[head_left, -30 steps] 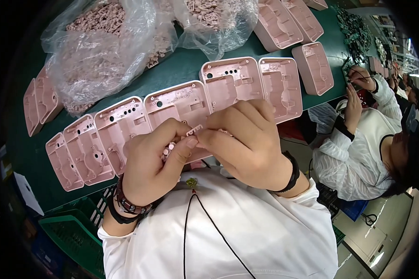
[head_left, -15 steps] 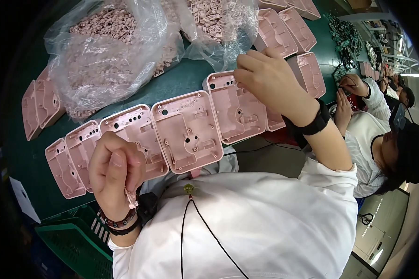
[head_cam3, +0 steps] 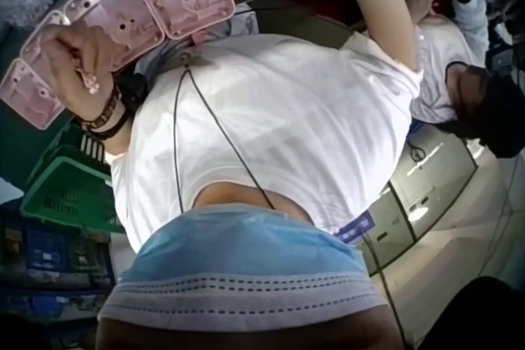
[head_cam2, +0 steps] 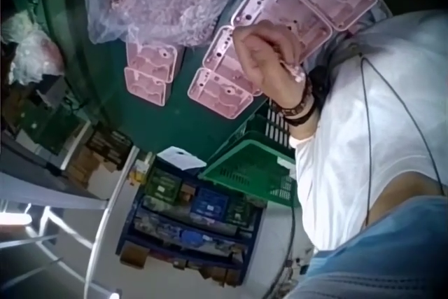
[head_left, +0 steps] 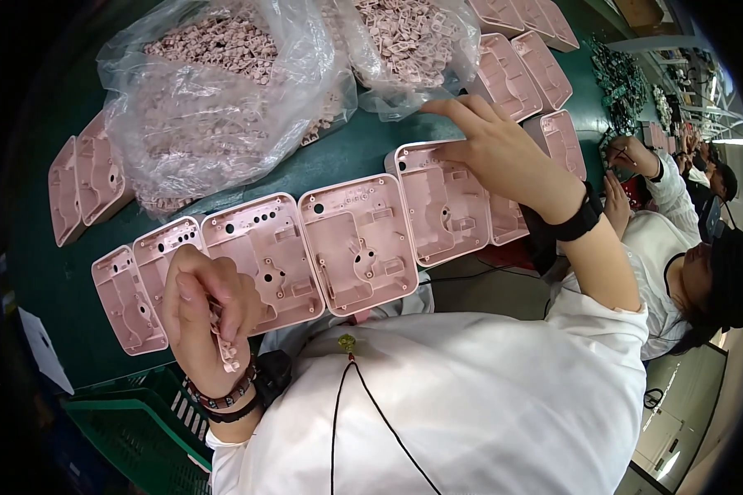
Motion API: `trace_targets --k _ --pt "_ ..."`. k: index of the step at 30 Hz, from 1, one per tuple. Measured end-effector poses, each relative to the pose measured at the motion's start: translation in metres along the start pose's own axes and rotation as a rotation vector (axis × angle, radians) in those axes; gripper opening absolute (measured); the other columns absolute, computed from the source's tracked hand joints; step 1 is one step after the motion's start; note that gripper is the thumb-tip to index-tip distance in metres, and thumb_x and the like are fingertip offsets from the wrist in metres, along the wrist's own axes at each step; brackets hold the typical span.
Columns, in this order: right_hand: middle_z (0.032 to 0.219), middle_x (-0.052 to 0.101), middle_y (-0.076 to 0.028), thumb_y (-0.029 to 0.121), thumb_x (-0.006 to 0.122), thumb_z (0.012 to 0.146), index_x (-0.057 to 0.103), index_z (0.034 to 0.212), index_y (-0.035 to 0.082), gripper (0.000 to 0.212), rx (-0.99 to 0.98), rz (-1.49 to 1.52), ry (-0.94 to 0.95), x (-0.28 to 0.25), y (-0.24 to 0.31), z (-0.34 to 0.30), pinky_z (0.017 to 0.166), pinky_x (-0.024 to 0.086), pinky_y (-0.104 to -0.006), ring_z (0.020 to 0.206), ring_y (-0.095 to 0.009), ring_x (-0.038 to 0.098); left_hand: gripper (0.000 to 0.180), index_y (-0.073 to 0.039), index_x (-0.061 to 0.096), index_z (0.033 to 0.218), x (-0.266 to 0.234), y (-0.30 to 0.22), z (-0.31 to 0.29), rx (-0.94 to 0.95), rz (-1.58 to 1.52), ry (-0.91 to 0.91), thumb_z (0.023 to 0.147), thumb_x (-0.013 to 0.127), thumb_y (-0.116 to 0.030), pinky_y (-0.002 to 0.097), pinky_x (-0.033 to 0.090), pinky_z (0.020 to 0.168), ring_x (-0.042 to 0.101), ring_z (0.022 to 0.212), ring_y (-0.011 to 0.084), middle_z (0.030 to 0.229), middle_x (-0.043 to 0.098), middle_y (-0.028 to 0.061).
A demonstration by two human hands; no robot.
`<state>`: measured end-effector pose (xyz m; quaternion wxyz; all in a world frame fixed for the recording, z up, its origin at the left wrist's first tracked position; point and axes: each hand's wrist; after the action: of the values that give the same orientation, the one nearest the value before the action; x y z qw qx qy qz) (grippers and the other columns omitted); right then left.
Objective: The person arranges pink plastic housings on the table, retrieves small pink components from a bag, and presses them into the housings by hand. They then stack the housings together and place them into a green plastic crate.
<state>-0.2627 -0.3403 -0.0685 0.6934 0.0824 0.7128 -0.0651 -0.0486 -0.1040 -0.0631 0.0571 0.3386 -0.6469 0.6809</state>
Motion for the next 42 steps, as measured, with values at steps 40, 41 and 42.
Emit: trace_targets --k 40,41,42 --pt "0.118 0.048 -0.004 0.006 0.064 0.068 0.067 0.084 0.008 0.017 0.065 0.093 -0.039 0.004 0.002 -0.017 0.092 0.037 -0.0347 0.108 -0.025 0.043 0.031 -0.005 0.039 0.078 0.001 0.003 -0.012 -0.023 0.046 0.018 0.095 0.038 -0.031 0.0200 0.019 0.039 0.025 0.040 0.0049 0.053 0.036 0.0006" --pt "0.118 0.048 -0.004 0.006 0.063 0.069 0.067 0.086 0.008 0.018 0.062 0.098 -0.036 0.005 0.002 -0.018 0.092 0.037 -0.0350 0.107 -0.025 0.043 0.032 -0.005 0.039 0.078 0.001 0.003 -0.012 -0.029 0.037 0.016 0.095 0.038 -0.031 0.0200 0.019 0.039 0.025 0.041 0.0049 0.054 0.035 0.0007" --pt "0.117 0.048 -0.005 0.005 0.063 0.070 0.067 0.088 0.008 0.019 0.054 0.108 -0.031 0.006 0.003 -0.018 0.091 0.037 -0.0352 0.106 -0.026 0.044 0.032 -0.005 0.039 0.078 0.001 0.003 -0.012 -0.028 0.038 0.014 0.095 0.038 -0.031 0.0200 0.019 0.039 0.025 0.041 0.0049 0.054 0.035 0.0007"
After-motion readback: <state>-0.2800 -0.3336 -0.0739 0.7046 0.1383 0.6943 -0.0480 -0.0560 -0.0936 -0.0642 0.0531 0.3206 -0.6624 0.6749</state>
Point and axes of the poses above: each hand's wrist, its own z-axis towards the middle knuckle, its own x-axis out of the palm, y = z × x
